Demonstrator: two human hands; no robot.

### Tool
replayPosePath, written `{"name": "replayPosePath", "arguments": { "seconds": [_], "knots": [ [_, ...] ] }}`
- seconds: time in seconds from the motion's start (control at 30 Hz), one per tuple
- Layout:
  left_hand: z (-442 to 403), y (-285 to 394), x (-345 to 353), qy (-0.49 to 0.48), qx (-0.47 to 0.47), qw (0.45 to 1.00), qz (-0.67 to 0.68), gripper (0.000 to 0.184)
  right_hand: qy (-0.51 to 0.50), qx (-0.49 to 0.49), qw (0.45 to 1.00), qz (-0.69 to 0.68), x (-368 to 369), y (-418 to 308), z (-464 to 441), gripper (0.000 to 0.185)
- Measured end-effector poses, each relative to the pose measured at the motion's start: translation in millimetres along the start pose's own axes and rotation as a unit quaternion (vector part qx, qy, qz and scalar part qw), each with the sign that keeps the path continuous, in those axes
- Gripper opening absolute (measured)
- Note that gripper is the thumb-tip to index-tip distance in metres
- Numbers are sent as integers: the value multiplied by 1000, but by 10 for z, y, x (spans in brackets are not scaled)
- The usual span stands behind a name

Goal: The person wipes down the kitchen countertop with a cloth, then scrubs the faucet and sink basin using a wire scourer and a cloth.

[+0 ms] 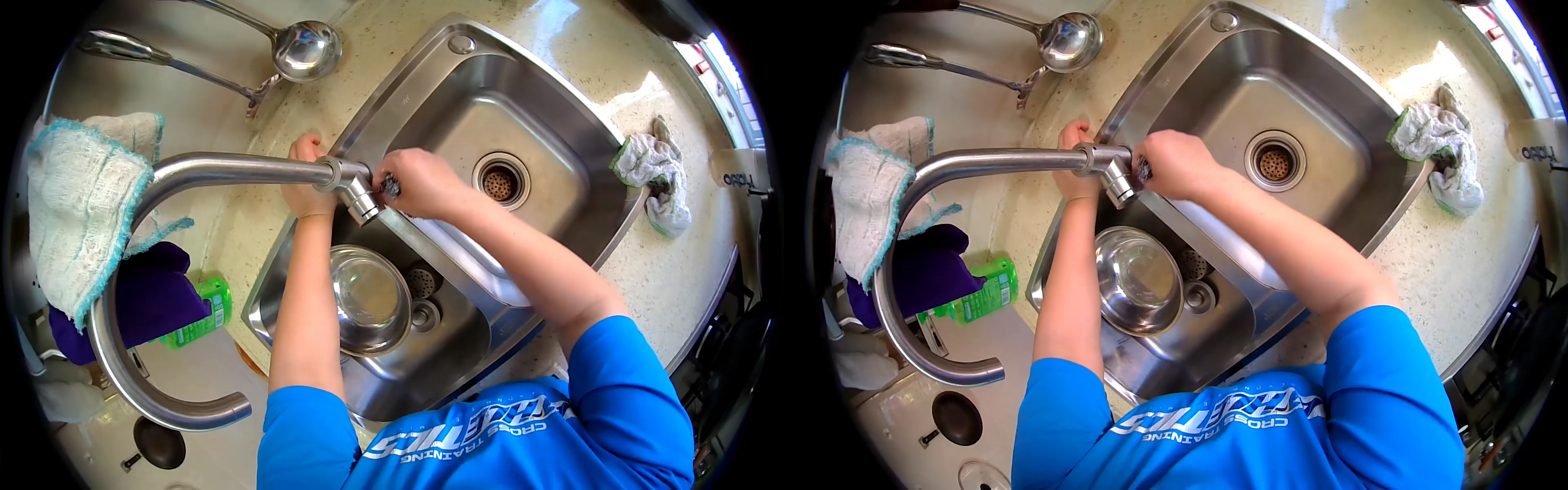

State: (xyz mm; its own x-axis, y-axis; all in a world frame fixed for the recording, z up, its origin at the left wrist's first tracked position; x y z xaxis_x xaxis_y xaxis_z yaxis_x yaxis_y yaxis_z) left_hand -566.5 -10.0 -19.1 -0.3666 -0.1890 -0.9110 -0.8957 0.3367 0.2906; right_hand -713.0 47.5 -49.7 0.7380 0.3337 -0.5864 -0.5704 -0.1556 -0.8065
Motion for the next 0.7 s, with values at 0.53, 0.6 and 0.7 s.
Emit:
{"name": "replayPosePath", "arguments": {
  "seconds": [0.53,0.6,0.7],
  "knots": [
    [-31,-75,54,22,24,999,-12,22,129,-41,987,90,-209,-140,-178,19],
    [-18,-94,81,4,3,1000,-8,20,116,-22,985,122,-227,-176,-133,19],
    [-12,-33,39,15,8,999,-28,25,57,-15,988,142,-255,-68,-260,20]
  ]
}}
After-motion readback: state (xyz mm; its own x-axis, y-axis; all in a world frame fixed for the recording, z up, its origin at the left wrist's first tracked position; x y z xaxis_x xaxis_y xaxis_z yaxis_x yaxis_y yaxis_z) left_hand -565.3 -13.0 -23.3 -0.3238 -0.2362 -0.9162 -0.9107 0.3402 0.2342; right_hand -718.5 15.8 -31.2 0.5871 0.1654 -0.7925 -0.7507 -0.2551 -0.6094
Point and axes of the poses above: each hand's wrist, its own z-axis away from the middle knuckle, its own x-axis out of the palm, y = z × x, the point moved 9 cm from there along -z, towards the middle knuckle, and after that the axes turned 8 degrees about -y, right-handed, at the moved point
